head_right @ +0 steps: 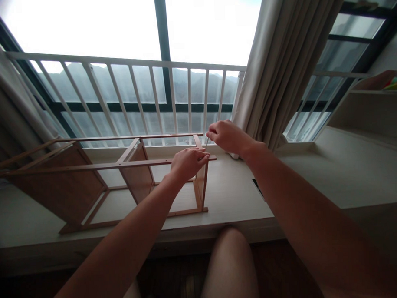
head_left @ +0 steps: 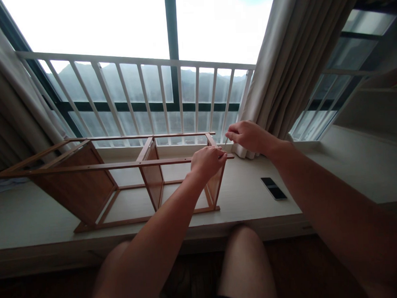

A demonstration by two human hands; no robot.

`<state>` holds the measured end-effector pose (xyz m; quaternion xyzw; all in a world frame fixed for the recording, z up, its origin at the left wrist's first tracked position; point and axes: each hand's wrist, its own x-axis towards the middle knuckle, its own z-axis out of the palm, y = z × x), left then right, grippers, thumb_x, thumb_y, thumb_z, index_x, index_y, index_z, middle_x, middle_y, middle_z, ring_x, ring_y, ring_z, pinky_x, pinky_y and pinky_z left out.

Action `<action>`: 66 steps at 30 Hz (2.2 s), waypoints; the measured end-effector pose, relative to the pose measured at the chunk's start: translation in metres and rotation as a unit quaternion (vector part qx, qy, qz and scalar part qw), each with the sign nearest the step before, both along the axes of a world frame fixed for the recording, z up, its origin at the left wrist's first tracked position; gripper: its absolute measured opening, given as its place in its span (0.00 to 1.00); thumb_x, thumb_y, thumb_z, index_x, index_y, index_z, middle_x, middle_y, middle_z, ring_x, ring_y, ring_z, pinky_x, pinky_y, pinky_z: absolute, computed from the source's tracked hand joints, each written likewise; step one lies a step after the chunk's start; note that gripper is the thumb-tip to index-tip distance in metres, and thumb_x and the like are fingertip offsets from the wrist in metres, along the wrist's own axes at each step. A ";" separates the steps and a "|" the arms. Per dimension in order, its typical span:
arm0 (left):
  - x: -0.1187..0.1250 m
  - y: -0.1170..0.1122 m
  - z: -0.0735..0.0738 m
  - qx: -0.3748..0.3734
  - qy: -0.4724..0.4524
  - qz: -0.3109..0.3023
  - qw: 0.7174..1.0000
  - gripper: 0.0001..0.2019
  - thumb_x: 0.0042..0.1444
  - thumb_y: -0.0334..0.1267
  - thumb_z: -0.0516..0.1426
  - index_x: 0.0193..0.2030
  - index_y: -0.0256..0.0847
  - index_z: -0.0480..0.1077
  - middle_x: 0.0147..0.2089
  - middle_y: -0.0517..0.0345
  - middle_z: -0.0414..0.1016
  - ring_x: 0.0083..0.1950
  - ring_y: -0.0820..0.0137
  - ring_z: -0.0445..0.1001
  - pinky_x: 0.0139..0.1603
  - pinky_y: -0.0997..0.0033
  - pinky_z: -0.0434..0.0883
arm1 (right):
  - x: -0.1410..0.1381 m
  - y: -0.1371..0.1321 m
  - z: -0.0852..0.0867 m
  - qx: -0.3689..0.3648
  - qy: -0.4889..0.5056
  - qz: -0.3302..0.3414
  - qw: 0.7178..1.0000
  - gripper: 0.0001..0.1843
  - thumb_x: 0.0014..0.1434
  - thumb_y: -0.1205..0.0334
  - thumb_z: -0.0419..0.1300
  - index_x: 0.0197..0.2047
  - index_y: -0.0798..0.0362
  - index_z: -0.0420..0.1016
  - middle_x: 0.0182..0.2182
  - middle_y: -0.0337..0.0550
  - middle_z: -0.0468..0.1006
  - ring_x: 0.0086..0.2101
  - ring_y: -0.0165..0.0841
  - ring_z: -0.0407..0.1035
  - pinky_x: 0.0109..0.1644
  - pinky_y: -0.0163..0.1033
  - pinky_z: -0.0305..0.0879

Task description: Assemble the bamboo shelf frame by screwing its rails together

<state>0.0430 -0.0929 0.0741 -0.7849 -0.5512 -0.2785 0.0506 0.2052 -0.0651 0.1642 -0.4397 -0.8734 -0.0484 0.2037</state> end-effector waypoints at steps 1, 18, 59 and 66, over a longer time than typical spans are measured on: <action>0.000 0.000 -0.001 0.001 -0.002 -0.002 1.000 0.18 0.65 0.52 0.49 0.48 0.56 0.78 0.51 0.59 0.80 0.51 0.61 0.76 0.43 0.65 0.69 | 0.001 0.000 0.002 0.009 0.007 -0.006 1.000 0.16 0.62 0.56 0.55 0.28 0.56 0.77 0.22 0.41 0.73 0.24 0.30 0.62 0.30 0.37 0.52; -0.003 0.003 -0.004 0.013 0.010 -0.022 1.000 0.18 0.65 0.53 0.49 0.49 0.55 0.78 0.51 0.58 0.79 0.51 0.62 0.76 0.45 0.65 0.68 | -0.003 0.002 -0.015 -0.033 0.040 -0.067 0.996 0.17 0.52 0.61 0.56 0.15 0.55 0.69 0.12 0.38 0.62 0.20 0.28 0.57 0.27 0.38 0.50; -0.002 -0.001 0.000 0.010 0.011 -0.017 1.000 0.18 0.64 0.53 0.49 0.45 0.53 0.79 0.46 0.57 0.80 0.46 0.62 0.76 0.40 0.66 0.66 | 0.010 0.022 0.001 -0.111 -0.102 0.117 0.982 0.09 0.54 0.74 0.53 0.30 0.54 0.73 0.28 0.41 0.75 0.30 0.30 0.66 0.35 0.34 0.57; 0.000 -0.004 0.003 -0.007 0.009 0.001 1.000 0.20 0.65 0.53 0.47 0.44 0.52 0.80 0.47 0.57 0.80 0.46 0.63 0.76 0.42 0.68 0.66 | 0.006 0.016 0.004 -0.075 -0.141 0.058 0.986 0.12 0.61 0.59 0.55 0.30 0.55 0.75 0.24 0.42 0.73 0.26 0.30 0.62 0.31 0.36 0.53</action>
